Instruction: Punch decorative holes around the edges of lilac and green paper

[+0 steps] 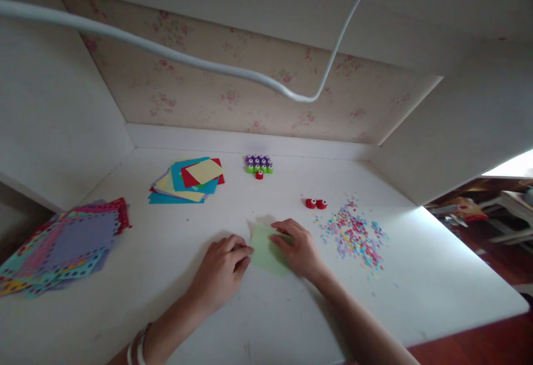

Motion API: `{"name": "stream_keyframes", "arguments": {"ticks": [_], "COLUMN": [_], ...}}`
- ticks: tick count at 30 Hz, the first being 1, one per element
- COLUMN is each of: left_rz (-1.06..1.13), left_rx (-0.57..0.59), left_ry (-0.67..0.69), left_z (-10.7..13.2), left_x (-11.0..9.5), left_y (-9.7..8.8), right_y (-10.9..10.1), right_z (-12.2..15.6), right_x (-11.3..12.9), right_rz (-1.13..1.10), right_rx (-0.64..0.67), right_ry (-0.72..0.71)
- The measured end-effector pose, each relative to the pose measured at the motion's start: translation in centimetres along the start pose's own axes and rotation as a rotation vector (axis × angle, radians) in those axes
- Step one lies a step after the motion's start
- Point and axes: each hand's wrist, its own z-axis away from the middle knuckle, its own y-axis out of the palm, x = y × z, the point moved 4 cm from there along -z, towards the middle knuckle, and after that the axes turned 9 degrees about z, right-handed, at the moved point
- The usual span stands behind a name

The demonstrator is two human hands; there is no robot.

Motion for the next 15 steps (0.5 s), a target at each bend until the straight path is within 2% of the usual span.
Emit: {"name": "stream_keyframes", "arguments": {"ticks": [3,6,9,12,15], "left_rz": [0.085,0.203,0.265,0.248,0.241], "left_rx": [-0.010,0.002,0.069,0.161,0.176], "left_ry": [-0.051,-0.117,-0.117,-0.088,-0.114], "left_z": [-0.2,-0.3,-0.5,-0.7,-0.9], "left_x": [0.3,0.6,0.4,-0.2,-0.5], "left_y": [-0.3,-0.6,-1.0,-1.4,-1.7], "right_y": [0.1,0.0,0.0,0.0,-0.1], "right_z": [-0.1,0.0,0.3,0.4,0.4], "right_x": [-0.2,-0.8,-1.3,-1.2,-1.1], "right_rz": [-0.091,-0.242,-0.389,-0.437,-0.472], "right_rx": [0.024,0.031,0.051,0.048,0.043], "right_ry": [0.024,0.126,0.239,0.289,0.326]}}
